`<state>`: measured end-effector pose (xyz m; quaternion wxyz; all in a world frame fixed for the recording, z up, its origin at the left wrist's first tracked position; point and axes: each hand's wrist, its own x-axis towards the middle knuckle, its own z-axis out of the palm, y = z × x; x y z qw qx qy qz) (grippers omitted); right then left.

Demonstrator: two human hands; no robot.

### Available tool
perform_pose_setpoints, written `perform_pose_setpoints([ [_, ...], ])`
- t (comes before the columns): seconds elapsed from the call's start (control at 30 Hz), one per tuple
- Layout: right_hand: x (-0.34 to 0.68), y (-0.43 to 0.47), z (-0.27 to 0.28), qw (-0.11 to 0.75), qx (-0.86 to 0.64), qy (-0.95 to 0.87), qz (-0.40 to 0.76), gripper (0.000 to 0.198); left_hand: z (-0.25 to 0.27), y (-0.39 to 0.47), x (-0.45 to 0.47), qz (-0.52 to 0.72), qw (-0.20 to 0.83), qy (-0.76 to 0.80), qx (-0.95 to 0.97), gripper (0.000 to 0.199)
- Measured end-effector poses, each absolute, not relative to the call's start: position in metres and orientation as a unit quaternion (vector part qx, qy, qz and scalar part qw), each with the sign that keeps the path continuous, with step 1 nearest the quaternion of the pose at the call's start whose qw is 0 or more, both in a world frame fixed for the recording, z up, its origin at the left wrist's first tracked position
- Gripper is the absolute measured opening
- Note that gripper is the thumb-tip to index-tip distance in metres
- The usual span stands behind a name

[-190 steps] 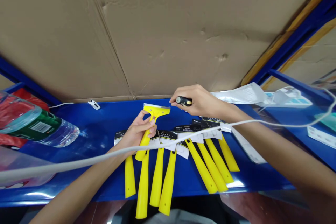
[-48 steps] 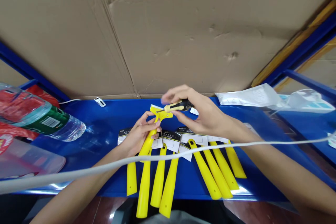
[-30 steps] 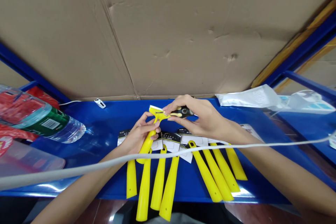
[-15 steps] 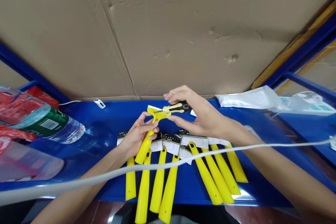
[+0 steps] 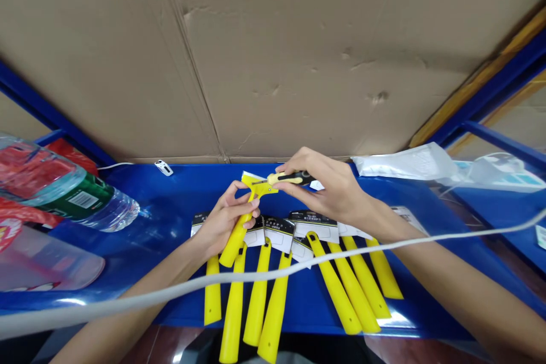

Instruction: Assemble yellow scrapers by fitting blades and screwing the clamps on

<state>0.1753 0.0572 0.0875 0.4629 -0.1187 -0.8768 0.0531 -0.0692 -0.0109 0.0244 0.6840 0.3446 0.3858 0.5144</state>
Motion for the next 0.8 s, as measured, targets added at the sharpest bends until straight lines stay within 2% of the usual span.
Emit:
perform_pose_setpoints([
  [0.07,0.1754,0.0577,0.0882,0.474,-0.128,-0.87,0.037,0.018,0.0231,-0.0113,-0.0692,0.507,0.682,0.393,0.352,0.05],
  [0.23,0.1762,0.0564,0.0907,0.422,-0.092,-0.893,0.125,0.03,0.0242,-0.0107,-0.0685,0.511,0.677,0.394,0.355,0.05],
  [0.33,0.1753,0.0557,0.0886,0.454,-0.088,-0.884,0.07,0.023,0.0268,-0.0097,-0.0685,0.525,0.676,0.386,0.345,0.05],
  [0.4,0.1749,0.0555,0.0881,0.465,-0.088,-0.88,0.043,0.024,0.0275,-0.0092,-0.0685,0.531,0.677,0.386,0.333,0.051],
  [0.57,0.1751,0.0536,0.0898,0.417,-0.069,-0.899,0.119,0.032,0.0245,-0.0083,-0.07,0.529,0.685,0.385,0.32,0.052],
  [0.7,0.1734,0.0538,0.0872,0.462,-0.094,-0.881,0.044,0.022,0.0211,-0.0077,-0.0716,0.533,0.684,0.373,0.329,0.051],
  [0.8,0.173,0.0547,0.0874,0.463,-0.106,-0.877,0.07,0.028,0.0195,-0.0076,-0.0717,0.525,0.688,0.377,0.332,0.049],
])
